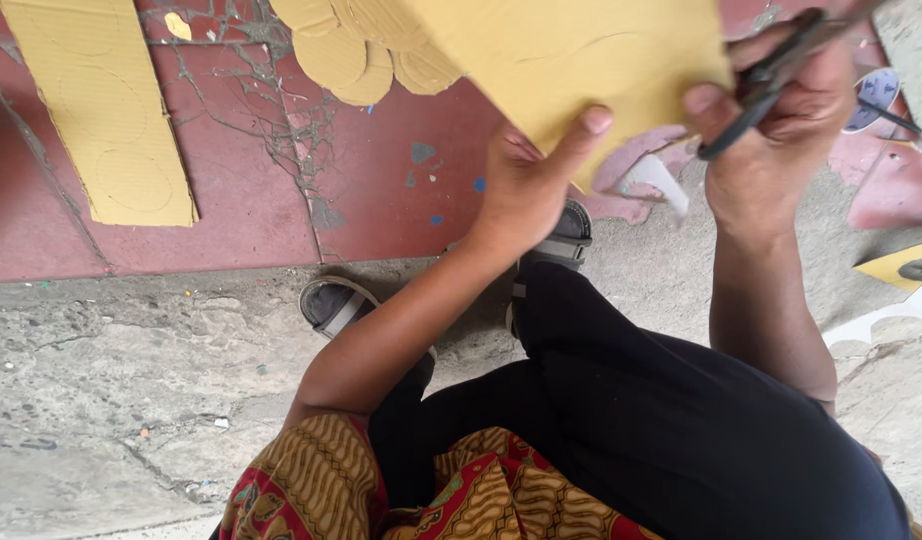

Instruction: The person uses scissors to cut circular shapes from a sheet of cardboard. They hold the cardboard in their left hand and cut along pre-drawn lines, stacking the finished circles on the floor.

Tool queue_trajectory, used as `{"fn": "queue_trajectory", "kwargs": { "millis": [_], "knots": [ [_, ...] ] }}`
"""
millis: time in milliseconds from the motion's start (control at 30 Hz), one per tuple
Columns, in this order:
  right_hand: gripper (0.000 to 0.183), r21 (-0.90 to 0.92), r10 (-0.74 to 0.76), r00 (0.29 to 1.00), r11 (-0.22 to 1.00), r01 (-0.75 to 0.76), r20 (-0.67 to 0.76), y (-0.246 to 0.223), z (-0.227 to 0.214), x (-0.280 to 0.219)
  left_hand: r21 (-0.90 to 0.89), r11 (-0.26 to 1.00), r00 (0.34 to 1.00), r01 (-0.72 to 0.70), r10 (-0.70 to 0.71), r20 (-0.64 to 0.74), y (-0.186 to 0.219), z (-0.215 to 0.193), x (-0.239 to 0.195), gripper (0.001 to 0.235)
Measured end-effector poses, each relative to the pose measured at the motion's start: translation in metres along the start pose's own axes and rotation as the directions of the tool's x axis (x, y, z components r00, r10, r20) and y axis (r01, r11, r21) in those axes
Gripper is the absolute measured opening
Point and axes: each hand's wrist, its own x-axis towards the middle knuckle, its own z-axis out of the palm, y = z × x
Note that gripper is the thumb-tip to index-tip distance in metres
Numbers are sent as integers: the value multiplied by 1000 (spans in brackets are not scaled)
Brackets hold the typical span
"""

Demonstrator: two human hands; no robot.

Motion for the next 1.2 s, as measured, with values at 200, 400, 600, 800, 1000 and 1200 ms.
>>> {"fn": "queue_trajectory", "kwargs": {
  "millis": [200,400,600,800,1000,1200],
  "knots": [
    [43,-487,-174,921,806,336,348,-51,-6,5,112,973,925,-200,225,-305,12,-12,17,31],
    [51,-434,254,853,900,-37,455,-54,-6,-29,168,939,867,-301,343,-361,34,-22,30,28],
    [47,-220,353,686,935,-277,637,-29,1,-49,-117,921,863,-372,296,-410,42,-20,30,32],
    [51,-214,367,718,930,-299,592,-29,22,-49,4,961,891,-278,259,-372,40,-7,14,34],
    [63,-108,302,758,949,-296,578,-30,30,-46,-9,960,896,-281,259,-361,30,4,2,32],
    [71,-87,269,747,958,-275,608,-37,30,-38,28,953,888,-303,293,-355,29,10,-4,30]
  ]
}}
